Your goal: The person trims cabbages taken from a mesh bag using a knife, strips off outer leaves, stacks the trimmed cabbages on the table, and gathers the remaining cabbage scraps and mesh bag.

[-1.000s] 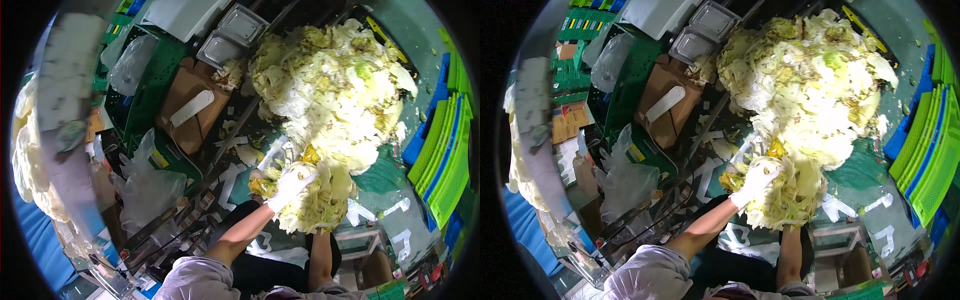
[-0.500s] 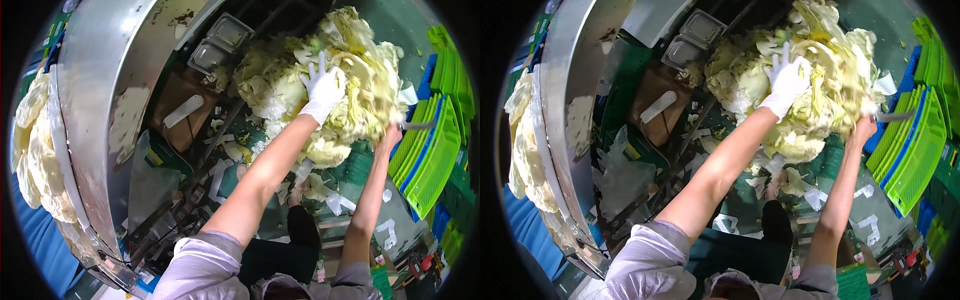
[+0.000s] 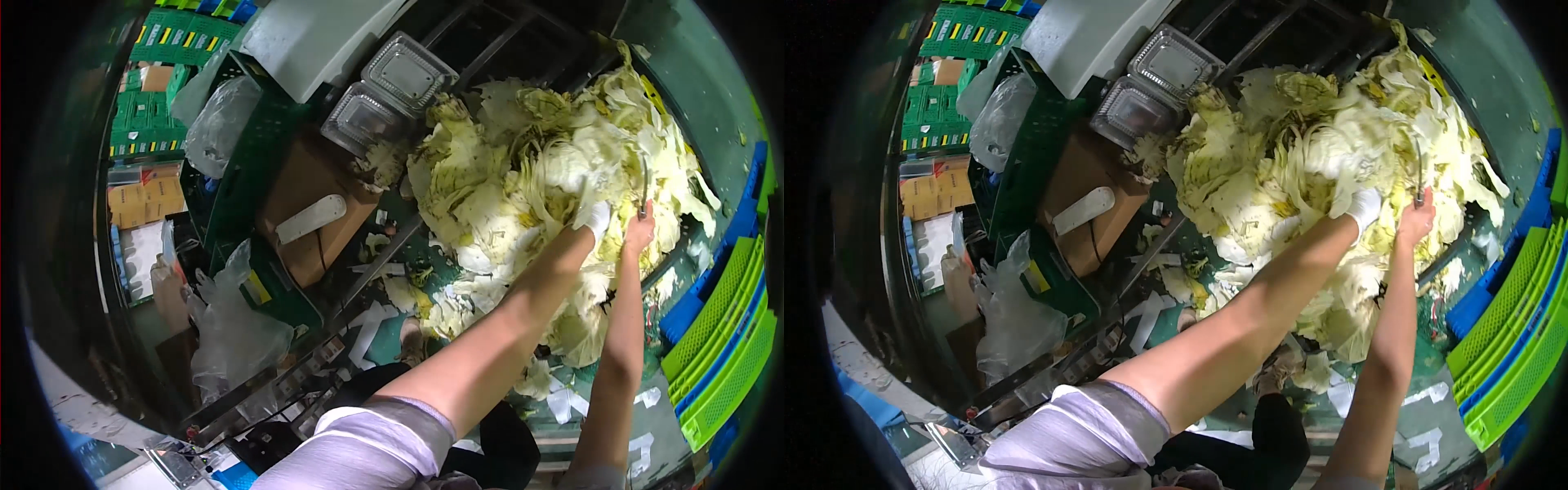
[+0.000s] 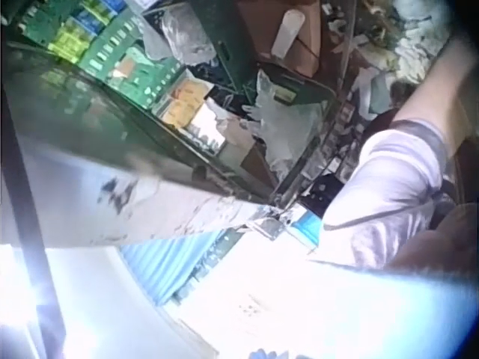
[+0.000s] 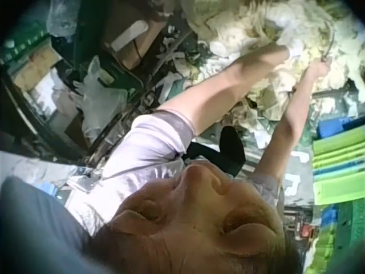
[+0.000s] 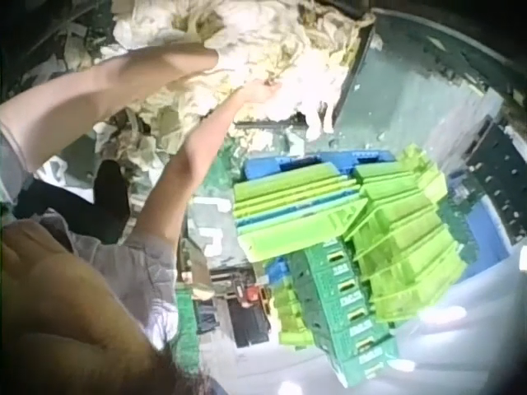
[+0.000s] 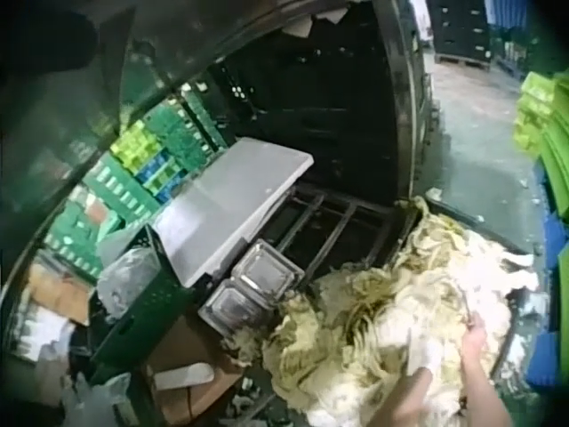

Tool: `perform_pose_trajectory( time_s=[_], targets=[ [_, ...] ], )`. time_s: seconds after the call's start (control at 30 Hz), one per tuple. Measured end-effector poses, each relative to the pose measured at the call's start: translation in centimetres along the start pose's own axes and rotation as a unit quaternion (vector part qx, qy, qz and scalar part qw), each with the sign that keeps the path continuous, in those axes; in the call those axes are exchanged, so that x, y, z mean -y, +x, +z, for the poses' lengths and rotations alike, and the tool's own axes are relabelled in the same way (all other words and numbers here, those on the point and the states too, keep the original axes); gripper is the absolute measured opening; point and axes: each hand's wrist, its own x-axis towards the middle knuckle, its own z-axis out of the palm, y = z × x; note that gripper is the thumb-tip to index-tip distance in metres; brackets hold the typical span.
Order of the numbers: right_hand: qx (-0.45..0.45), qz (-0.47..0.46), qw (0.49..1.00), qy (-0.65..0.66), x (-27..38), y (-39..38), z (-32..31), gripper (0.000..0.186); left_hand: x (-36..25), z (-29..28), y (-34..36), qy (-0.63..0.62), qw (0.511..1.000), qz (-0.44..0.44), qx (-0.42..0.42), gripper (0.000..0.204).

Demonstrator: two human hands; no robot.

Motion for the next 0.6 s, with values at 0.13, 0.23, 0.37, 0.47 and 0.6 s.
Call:
perform_pose_trajectory(
  time_s=[0.13,0.23,0.37,0.47,0.6],
  targets=[
    [0.007,-0.013,0.999,-0.041,-3.8,5.7,0.7,0.04,-5.3,-7.9,-4.5,0.033,0.988,0.096,0.116,0.052],
    [0.015,-0.007,0.999,0.027,-3.3,5.8,-0.6,0.035,-7.0,-12.2,-9.1,0.061,0.974,0.197,0.093,0.048],
    [0.067,0.101,0.98,0.158,-2.1,5.4,-5.4,0.034,-7.3,-21.4,-20.4,-0.154,0.923,0.351,-0.009,0.036],
    [0.073,0.205,0.909,0.356,1.4,1.2,-13.3,0.035,3.1,-26.2,-22.7,-0.114,0.885,0.256,-0.372,0.023],
    [0.002,0.106,0.831,0.546,3.5,-8.8,-22.1,0.04,22.2,-33.6,-18.5,0.111,0.894,-0.193,-0.39,0.05]
  ],
)
